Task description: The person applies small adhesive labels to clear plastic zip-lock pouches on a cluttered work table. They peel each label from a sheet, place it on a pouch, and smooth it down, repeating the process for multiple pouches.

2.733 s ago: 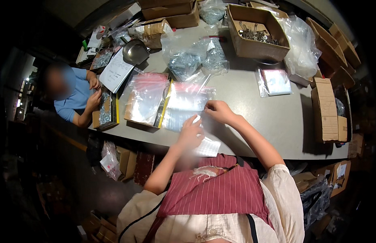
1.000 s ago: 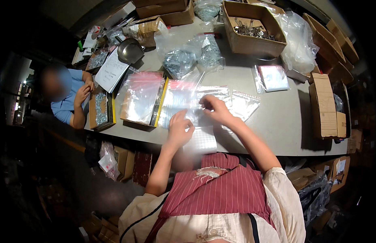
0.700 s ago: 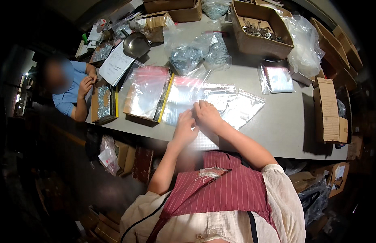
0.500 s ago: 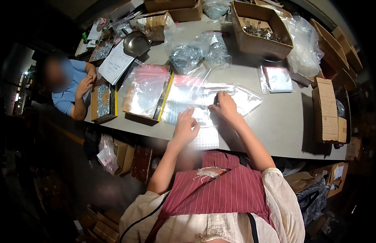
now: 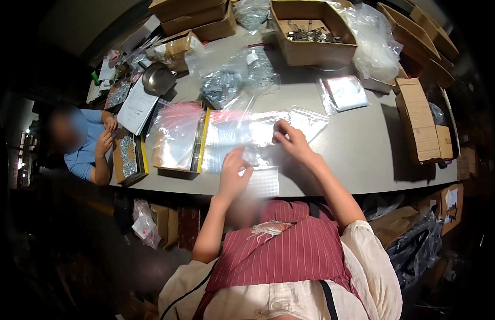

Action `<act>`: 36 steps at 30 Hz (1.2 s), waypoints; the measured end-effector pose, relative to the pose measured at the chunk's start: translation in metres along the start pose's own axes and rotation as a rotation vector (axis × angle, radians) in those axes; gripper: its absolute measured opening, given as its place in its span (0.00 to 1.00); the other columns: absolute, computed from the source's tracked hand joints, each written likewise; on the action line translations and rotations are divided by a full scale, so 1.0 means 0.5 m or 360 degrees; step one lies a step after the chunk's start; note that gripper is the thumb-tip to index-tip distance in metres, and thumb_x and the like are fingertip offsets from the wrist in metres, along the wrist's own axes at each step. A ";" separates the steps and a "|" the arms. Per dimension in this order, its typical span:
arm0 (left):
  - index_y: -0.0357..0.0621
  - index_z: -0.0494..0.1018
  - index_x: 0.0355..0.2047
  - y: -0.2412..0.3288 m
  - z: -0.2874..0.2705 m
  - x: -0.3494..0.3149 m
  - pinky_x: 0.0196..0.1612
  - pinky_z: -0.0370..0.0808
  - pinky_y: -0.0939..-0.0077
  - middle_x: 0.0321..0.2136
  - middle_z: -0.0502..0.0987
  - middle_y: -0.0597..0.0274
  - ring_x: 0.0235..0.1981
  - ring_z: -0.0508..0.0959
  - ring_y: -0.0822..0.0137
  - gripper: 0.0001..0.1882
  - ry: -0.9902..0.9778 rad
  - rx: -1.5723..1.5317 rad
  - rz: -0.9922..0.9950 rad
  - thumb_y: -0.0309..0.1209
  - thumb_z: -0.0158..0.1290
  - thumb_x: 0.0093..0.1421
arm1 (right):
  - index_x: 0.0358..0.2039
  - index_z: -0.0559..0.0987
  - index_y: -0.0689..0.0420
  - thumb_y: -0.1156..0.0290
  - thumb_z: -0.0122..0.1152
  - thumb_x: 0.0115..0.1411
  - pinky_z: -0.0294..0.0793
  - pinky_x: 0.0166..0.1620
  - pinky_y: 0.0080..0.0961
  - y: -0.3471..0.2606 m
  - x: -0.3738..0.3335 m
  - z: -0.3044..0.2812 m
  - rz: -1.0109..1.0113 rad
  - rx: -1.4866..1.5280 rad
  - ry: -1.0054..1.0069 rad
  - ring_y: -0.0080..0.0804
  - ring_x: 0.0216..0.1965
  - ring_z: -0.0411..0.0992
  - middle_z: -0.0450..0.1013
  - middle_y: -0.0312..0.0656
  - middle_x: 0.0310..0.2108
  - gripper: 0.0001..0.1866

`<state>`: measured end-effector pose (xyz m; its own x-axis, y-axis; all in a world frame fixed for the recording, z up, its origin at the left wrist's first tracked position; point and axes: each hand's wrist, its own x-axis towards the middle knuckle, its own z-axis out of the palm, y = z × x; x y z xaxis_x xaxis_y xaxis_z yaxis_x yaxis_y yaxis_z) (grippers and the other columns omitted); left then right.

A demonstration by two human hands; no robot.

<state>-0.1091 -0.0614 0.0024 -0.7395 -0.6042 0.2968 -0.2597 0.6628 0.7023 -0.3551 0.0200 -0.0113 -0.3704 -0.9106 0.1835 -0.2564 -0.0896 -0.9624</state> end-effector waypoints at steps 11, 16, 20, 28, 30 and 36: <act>0.38 0.74 0.23 0.059 0.059 0.067 0.67 0.58 0.48 0.62 0.69 0.46 0.67 0.60 0.43 0.06 -0.0187 -0.0108 0.0285 0.28 0.58 0.52 | 0.32 0.82 0.57 0.69 0.67 0.52 0.73 0.31 0.39 -0.043 0.133 -0.243 -0.0014 -0.1170 -0.0737 0.42 0.25 0.76 0.75 0.47 0.21 0.08; 0.41 0.77 0.22 0.084 0.134 0.098 0.70 0.44 0.32 0.65 0.68 0.56 0.70 0.56 0.44 0.08 -0.0639 0.0033 0.0365 0.31 0.54 0.53 | 0.33 0.77 0.55 0.67 0.70 0.44 0.73 0.42 0.47 -0.007 0.155 -0.182 -0.0640 -0.1803 -0.1061 0.47 0.41 0.77 0.78 0.44 0.34 0.15; 0.39 0.79 0.23 0.084 0.179 0.081 0.67 0.38 0.23 0.64 0.69 0.57 0.71 0.55 0.45 0.10 -0.0786 0.0259 0.0256 0.30 0.52 0.54 | 0.46 0.77 0.57 0.62 0.68 0.54 0.69 0.55 0.42 0.025 0.121 -0.177 -0.0656 -0.1434 -0.0270 0.49 0.51 0.71 0.74 0.49 0.48 0.21; 0.39 0.79 0.22 0.093 0.181 0.062 0.66 0.35 0.20 0.64 0.69 0.57 0.71 0.55 0.45 0.08 -0.0647 0.0158 0.0184 0.28 0.52 0.54 | 0.58 0.71 0.63 0.51 0.70 0.53 0.62 0.61 0.48 0.101 -0.032 -0.204 0.0110 -0.1541 0.0324 0.56 0.59 0.61 0.65 0.53 0.59 0.38; 0.39 0.78 0.22 0.092 0.182 0.062 0.66 0.35 0.21 0.64 0.69 0.57 0.71 0.55 0.45 0.08 -0.0664 0.0171 0.0198 0.28 0.52 0.54 | 0.58 0.71 0.63 0.49 0.70 0.53 0.60 0.61 0.49 0.093 -0.019 -0.190 0.0113 -0.1550 0.0309 0.56 0.60 0.61 0.65 0.53 0.60 0.39; 0.40 0.78 0.22 0.095 0.174 0.065 0.67 0.35 0.22 0.64 0.70 0.57 0.71 0.55 0.45 0.08 -0.0652 0.0178 0.0221 0.29 0.53 0.54 | 0.58 0.72 0.62 0.38 0.69 0.49 0.56 0.64 0.49 0.080 0.017 -0.192 0.0328 -0.1284 0.0138 0.53 0.61 0.60 0.64 0.49 0.62 0.46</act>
<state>-0.1998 -0.0110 -0.0108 -0.9512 -0.2962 0.0867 -0.1895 0.7825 0.5931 -0.4542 0.0472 -0.0292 -0.5387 -0.8399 0.0658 -0.7242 0.4217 -0.5456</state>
